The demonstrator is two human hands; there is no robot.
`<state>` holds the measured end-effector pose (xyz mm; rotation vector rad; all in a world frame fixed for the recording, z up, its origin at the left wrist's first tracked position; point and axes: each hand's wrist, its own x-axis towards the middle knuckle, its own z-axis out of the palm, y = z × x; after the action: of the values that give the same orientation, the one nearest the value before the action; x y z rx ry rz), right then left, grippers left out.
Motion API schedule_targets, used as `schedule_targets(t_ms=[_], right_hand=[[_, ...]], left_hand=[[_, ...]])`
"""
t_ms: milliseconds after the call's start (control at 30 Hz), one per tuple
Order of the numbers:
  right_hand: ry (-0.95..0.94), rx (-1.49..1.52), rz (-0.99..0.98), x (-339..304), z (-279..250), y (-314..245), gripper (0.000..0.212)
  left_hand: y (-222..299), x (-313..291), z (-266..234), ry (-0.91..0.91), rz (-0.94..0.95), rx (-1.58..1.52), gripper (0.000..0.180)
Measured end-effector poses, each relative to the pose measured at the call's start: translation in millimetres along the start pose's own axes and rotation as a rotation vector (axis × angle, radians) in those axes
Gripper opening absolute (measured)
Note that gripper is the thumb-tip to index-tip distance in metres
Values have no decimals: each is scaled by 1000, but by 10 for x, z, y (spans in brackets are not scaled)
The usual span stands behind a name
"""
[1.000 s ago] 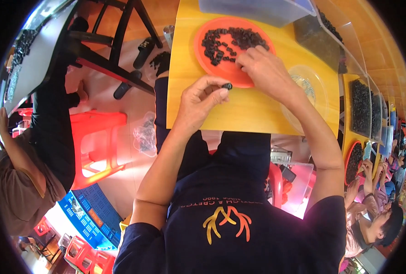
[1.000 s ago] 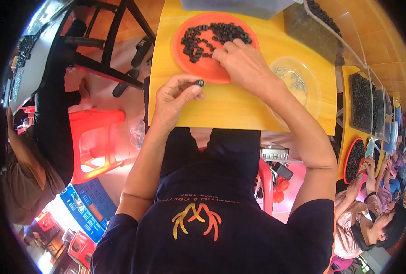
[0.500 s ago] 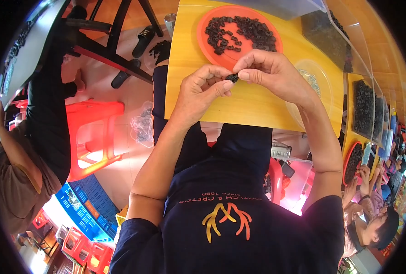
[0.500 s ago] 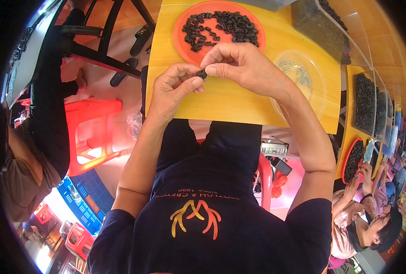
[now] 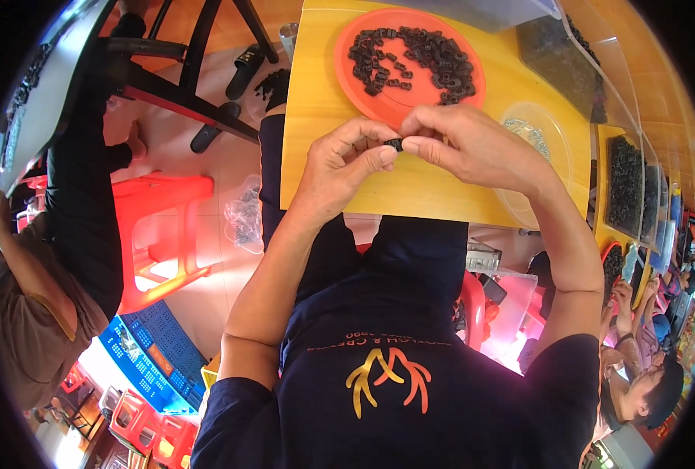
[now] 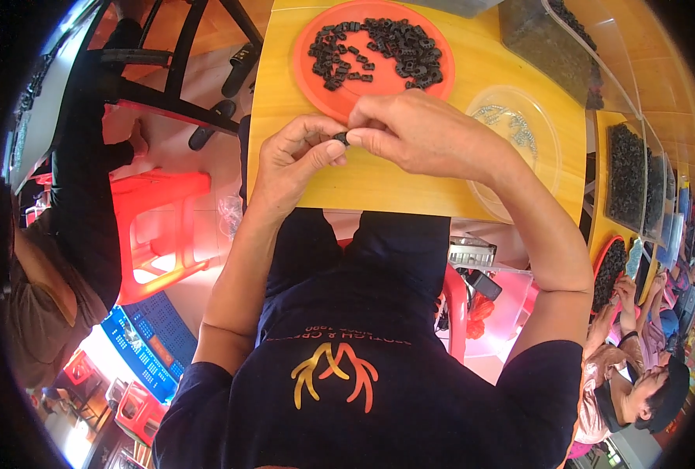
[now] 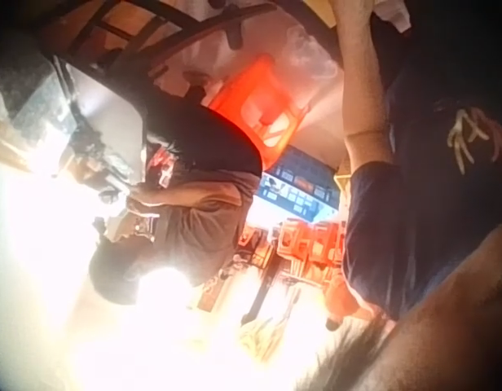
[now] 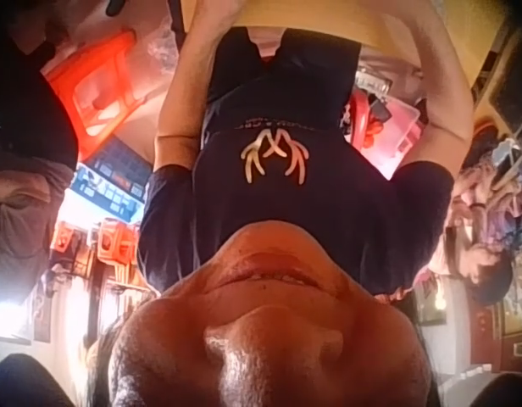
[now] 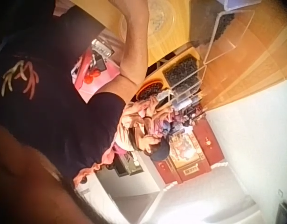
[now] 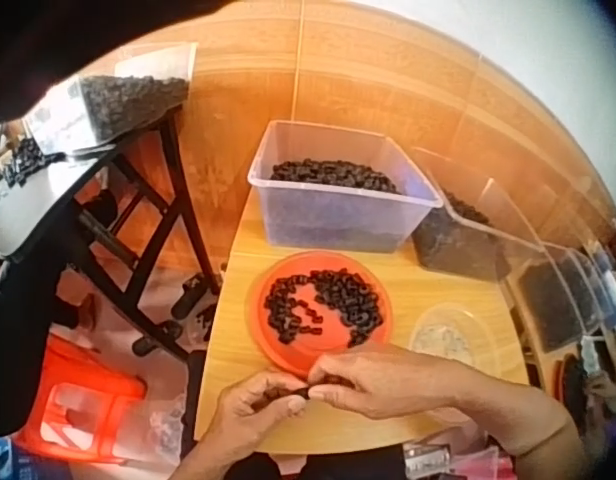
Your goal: The person assembles small black plastic parts by hand, inserting metal inserts into them.
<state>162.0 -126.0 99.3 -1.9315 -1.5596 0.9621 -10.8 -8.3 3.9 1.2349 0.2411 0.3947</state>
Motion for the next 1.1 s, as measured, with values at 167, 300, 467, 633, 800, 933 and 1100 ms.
schedule_targets(t_ms=[167, 300, 467, 633, 800, 933, 1100], right_hand=[[-51, -264, -71, -55, 1, -25, 28], [62, -335, -96, -178, 111, -67, 25], [108, -473, -15, -275, 179, -157, 25], [-122, 179, 165, -250, -55, -39, 35], [-133, 578, 104, -292, 119, 21, 47], [-110, 1048, 61, -296, 337, 153, 49], [-97, 1414, -32, -252, 486, 184, 44]], left_hand=[[24, 13, 48, -20, -5, 4, 16], [72, 4, 91, -43, -30, 36, 13], [151, -13, 143, -88, -39, 141, 10], [213, -21, 73, -147, -117, -75, 14], [234, 68, 62, -182, 108, 32, 19], [379, 84, 136, -178, 64, -5, 16], [505, 76, 254, -120, 250, 404, 25]])
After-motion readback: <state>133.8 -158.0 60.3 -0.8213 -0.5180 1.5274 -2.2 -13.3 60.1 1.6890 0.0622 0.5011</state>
